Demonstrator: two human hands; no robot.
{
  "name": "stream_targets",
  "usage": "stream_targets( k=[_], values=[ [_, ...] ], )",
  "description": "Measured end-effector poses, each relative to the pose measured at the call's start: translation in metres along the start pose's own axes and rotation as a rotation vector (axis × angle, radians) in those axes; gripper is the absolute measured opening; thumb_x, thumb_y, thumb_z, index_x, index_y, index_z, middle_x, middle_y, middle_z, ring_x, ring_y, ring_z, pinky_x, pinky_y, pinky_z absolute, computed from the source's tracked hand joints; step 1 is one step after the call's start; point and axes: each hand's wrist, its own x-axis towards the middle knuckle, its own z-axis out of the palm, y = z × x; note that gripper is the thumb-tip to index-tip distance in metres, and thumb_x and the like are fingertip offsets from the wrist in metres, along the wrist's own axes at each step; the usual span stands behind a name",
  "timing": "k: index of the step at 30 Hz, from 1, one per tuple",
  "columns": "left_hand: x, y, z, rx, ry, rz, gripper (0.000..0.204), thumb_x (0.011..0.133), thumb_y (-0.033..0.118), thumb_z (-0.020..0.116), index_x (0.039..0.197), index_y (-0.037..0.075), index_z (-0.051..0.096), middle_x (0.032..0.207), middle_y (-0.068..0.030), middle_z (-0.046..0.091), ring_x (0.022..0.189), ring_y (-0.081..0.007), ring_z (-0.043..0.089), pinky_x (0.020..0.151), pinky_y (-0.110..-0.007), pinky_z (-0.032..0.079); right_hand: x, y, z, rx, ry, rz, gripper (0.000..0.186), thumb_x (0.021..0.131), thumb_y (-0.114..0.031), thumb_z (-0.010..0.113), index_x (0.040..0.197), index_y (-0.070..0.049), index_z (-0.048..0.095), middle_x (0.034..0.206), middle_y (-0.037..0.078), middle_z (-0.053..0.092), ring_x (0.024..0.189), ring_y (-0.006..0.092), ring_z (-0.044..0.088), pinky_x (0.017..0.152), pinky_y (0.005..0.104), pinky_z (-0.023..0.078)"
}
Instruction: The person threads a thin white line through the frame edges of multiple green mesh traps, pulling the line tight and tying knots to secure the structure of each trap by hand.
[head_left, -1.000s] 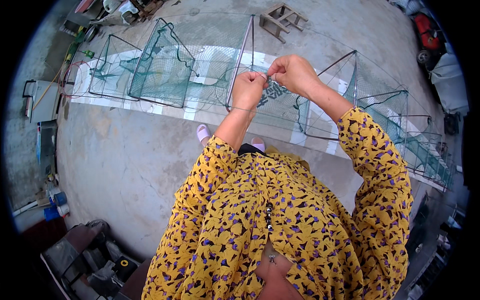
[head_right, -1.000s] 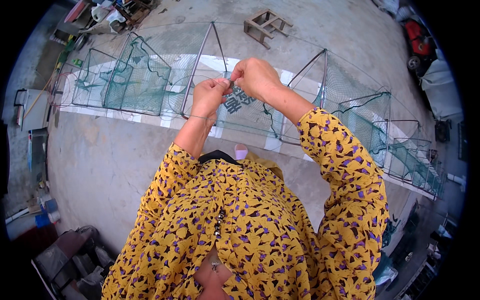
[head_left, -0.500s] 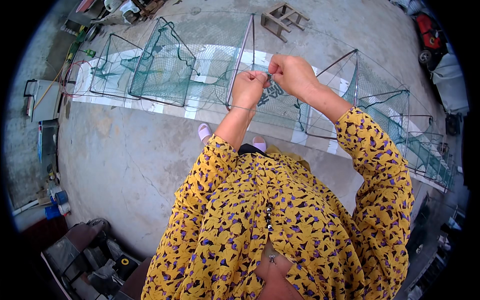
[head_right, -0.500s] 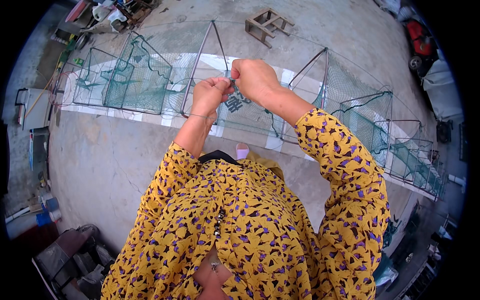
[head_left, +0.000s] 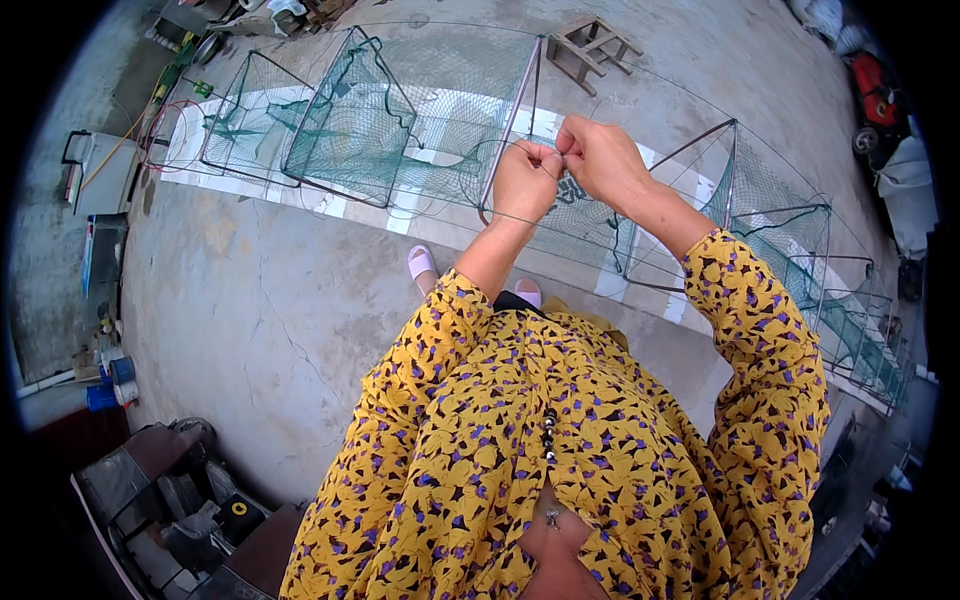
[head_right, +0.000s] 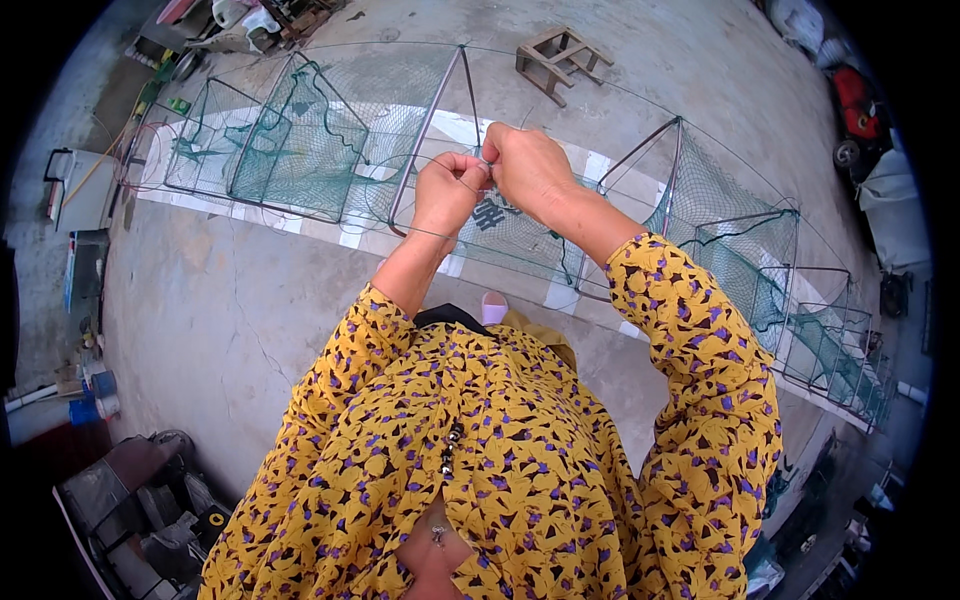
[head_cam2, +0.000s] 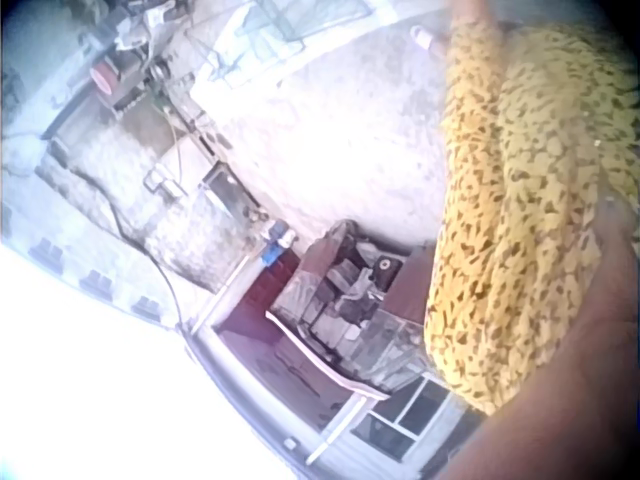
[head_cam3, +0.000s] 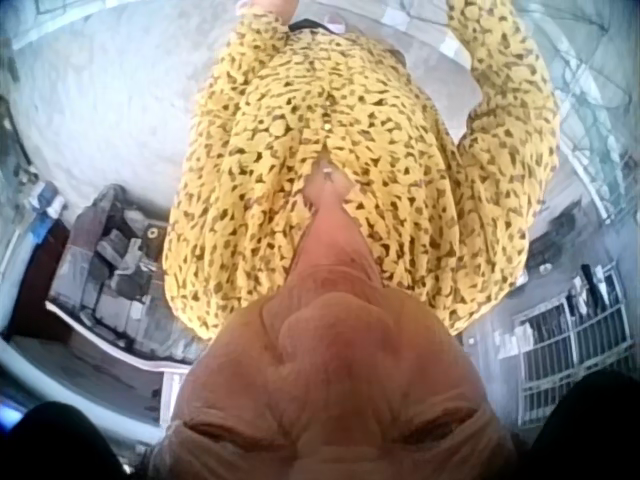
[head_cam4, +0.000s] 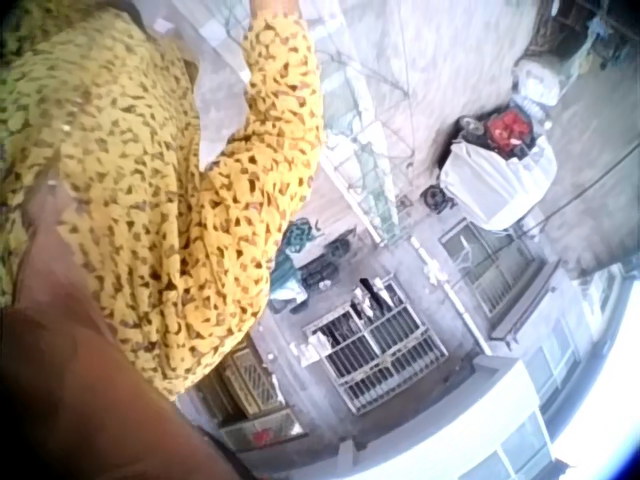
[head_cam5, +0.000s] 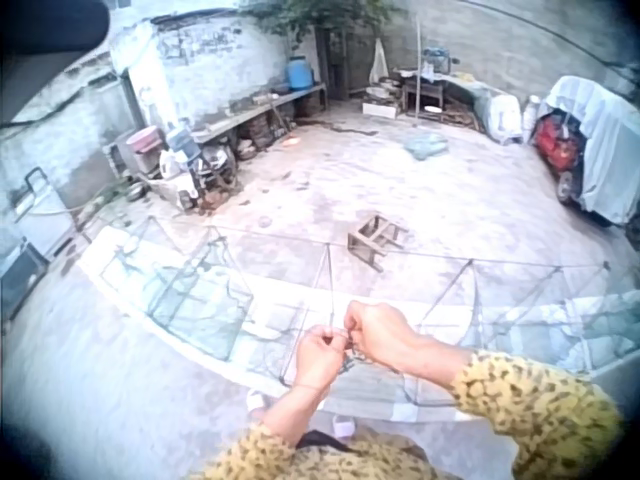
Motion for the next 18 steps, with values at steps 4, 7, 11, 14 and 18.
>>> stream_targets(
  k=[4, 7, 11, 14, 18],
  values=[
    [0.001, -0.003, -0.001, 0.145, 0.016, 0.169, 0.008, 0.081, 0.004, 0.056, 0.086, -0.002, 0.056, 0.076, -0.0059, 0.060, 0.067, -0.0105, 0.059, 0.060, -0.022, 0.048, 0.000, 0.001, 0.005, 0.095, -0.022, 0.043, 0.011, 0.070, -0.003, 0.055, 0.080, -0.003, 0.057, 0.073, 0.015, 0.061, 0.070, 0.0307, 0.059, 0.061, 0.0384, 0.045],
    [-0.003, -0.004, 0.002, 0.080, 0.013, 0.279, 0.007, 0.080, 0.000, 0.057, 0.086, -0.002, 0.055, 0.075, -0.0052, 0.060, 0.066, -0.0099, 0.058, 0.060, -0.022, 0.047, -0.003, -0.003, 0.003, 0.062, -0.046, 0.062, 0.012, 0.072, -0.006, 0.055, 0.082, -0.004, 0.059, 0.077, 0.017, 0.061, 0.077, 0.0332, 0.059, 0.067, 0.0412, 0.045],
    [-0.006, -0.004, -0.001, 0.026, 0.134, 0.358, 0.010, 0.080, -0.003, 0.055, 0.089, -0.001, 0.051, 0.077, -0.0037, 0.056, 0.067, -0.0088, 0.055, 0.060, -0.020, 0.046, -0.011, -0.016, -0.005, -0.120, -0.014, -0.051, 0.014, 0.074, -0.014, 0.059, 0.085, -0.007, 0.061, 0.077, 0.015, 0.061, 0.076, 0.0323, 0.058, 0.069, 0.0411, 0.045],
    [-0.004, -0.010, 0.000, -0.050, 0.151, 0.399, 0.011, 0.082, 0.000, 0.054, 0.092, -0.001, 0.049, 0.079, -0.0027, 0.053, 0.068, -0.0073, 0.052, 0.059, -0.019, 0.044, -0.009, -0.011, -0.008, -0.143, 0.133, -0.158, 0.013, 0.074, -0.018, 0.060, 0.082, -0.008, 0.061, 0.077, 0.012, 0.061, 0.073, 0.0319, 0.057, 0.068, 0.0400, 0.045],
    [-0.010, -0.010, -0.001, -0.168, 0.061, 0.323, 0.015, 0.082, 0.004, 0.055, 0.096, 0.001, 0.050, 0.081, -0.0023, 0.052, 0.065, -0.0068, 0.051, 0.058, -0.019, 0.044, 0.013, -0.027, -0.040, 0.144, 0.109, 0.055, 0.014, 0.079, -0.018, 0.058, 0.084, -0.005, 0.058, 0.080, 0.010, 0.062, 0.070, 0.0241, 0.060, 0.065, 0.0332, 0.048]
  ],
)
